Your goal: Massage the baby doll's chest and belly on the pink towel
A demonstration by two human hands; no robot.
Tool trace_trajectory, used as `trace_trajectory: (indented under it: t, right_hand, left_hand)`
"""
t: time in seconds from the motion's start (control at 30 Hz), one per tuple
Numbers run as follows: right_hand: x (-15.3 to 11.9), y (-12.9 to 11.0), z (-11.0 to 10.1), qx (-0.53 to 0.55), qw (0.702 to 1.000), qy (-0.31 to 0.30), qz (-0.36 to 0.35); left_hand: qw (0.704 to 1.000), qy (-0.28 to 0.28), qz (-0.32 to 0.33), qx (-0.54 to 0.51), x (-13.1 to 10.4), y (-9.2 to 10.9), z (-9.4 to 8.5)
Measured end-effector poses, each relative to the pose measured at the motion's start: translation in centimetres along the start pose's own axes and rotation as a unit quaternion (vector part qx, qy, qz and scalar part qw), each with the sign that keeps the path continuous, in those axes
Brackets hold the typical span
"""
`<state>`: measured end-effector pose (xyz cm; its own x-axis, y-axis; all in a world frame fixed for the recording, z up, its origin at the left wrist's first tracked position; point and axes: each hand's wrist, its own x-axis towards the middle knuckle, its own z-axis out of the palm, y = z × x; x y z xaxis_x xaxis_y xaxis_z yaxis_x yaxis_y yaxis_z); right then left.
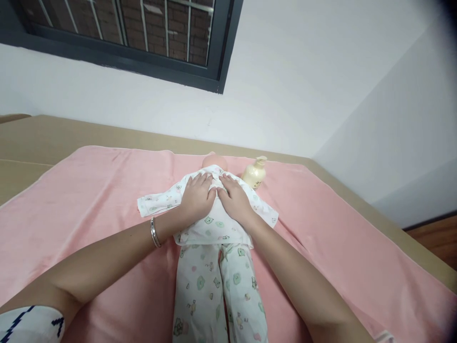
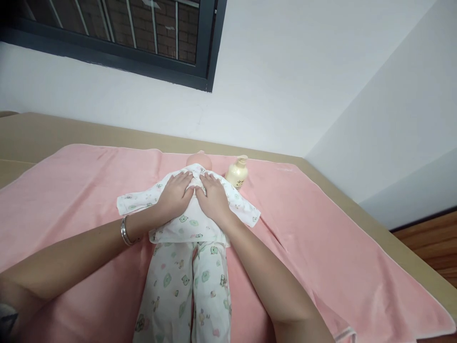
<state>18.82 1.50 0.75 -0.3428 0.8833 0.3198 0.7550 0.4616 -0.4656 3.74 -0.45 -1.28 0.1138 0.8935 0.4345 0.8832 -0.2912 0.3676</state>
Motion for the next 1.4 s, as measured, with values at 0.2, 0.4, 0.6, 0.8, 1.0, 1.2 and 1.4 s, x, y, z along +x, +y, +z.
trace_trajectory:
  t: [0.2, 0.4, 0.6, 0.8, 1.0, 1.2, 1.4]
  right_hand:
    - [0.6, 1.0, -0.2, 0.022, 1.000, 0.008, 0.009]
    - [-1.2, -2.5, -0.8, -0.112, 0.991, 0.016, 0.065]
    - [-1.9, -3.9, -1.3, -0.127, 0.990, 0.005, 0.063]
    - [-0.2, -0.7, -0.9, -0.085, 0.996, 0.019, 0.038]
    - [-1.0, -1.9, -0.6, -0.116, 0.992, 0.024, 0.040]
    - [-1.8, -3.2, -0.9, -0.122, 0.991, 0.027, 0.051]
    - [-0.1, -0.1, -1.0, -0.071, 0.997, 0.027, 0.029]
  left_hand:
    - [0.995, 0.037, 0.056, 0.071, -1.6, 1.2, -0.2]
    - [0.999, -0.031, 0.017, 0.033, 0.5, 0.1, -1.1]
    - [0.997, -0.073, 0.012, -0.008, 2.0, -0.6, -1.8]
    - [0.996, 0.006, 0.066, 0.066, -1.2, 1.2, 0.0]
    - [0.999, -0.027, 0.023, 0.028, -0.3, 0.8, -1.6]
    - [0.996, -0.067, -0.010, 0.056, 0.9, 0.5, -2.7]
    - [0.992, -0.052, 0.020, 0.116, -0.9, 1.9, -2.2]
